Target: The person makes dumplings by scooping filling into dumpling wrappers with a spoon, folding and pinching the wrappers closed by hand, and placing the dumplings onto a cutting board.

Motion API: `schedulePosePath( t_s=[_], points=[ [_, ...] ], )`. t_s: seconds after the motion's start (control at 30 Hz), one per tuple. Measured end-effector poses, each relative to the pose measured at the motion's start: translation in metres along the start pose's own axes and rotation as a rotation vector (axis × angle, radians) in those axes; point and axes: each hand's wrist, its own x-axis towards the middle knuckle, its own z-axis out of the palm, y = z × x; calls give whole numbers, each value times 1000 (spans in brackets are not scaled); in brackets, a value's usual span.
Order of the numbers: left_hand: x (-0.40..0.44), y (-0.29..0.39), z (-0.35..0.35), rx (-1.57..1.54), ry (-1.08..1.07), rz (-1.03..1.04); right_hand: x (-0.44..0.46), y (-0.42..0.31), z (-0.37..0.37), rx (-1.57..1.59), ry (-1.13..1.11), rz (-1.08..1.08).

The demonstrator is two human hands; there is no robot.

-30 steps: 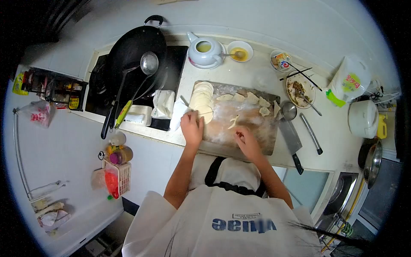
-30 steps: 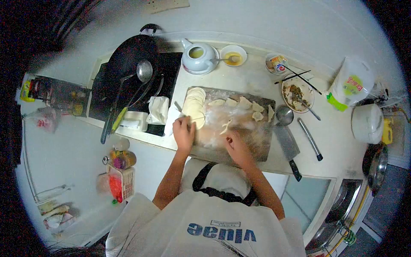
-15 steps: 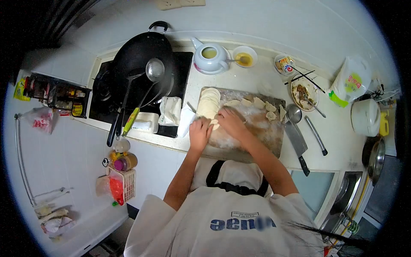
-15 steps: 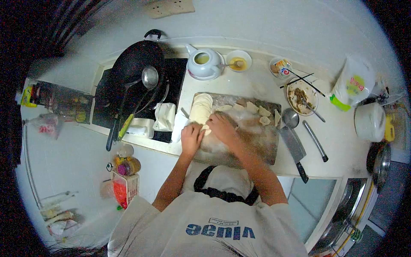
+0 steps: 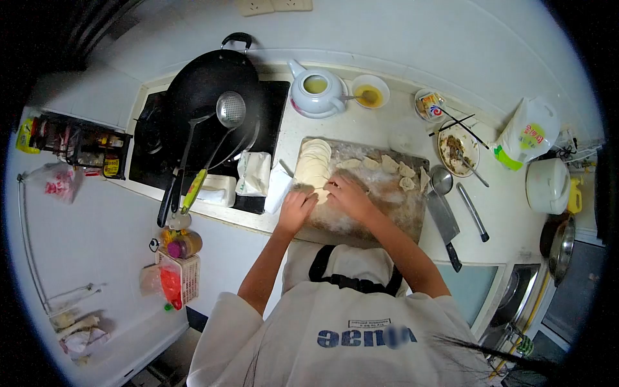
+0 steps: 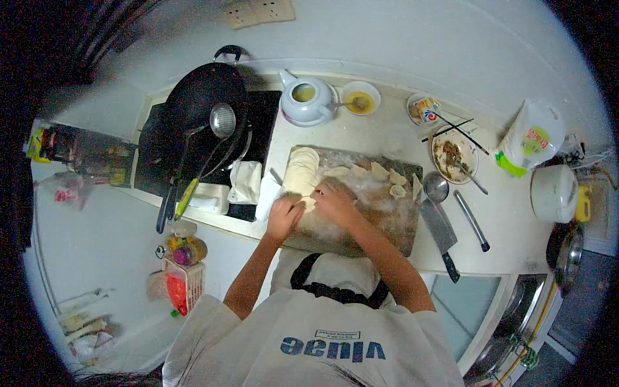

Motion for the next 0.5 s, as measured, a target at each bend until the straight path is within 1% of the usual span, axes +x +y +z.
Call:
schedulePosePath(
  t_s=[0.07,0.13,0.23,0.27,0.33,0.37,0.43,0.47,0.5],
  points=[
    [-1,-1,0,14,7,14,1,0,0,22,-10,60],
    [3,1,0,-2,20,7,2,-1,-1,38,13,32],
    [22,6,-5,-167,72,-174,5,-8,-9,82,90,8],
    [25,12,-10,-332,48,-377,6,-11,-10,103,122,3],
    [27,21,-17,-655,-6,-782,10,-12,-10,157,98,51],
    [26,17,-15,-773,39,-805,12,-12,-9,185,89,74],
    [32,12,-16,-1012,132,-847,9,-17,3,635,77,327],
    [33,12,-20,-1194,100,-937,7,-19,8,858,69,452],
    [37,16,-20,-1252,44,-979,6,-24,3,873,100,469]
  ],
)
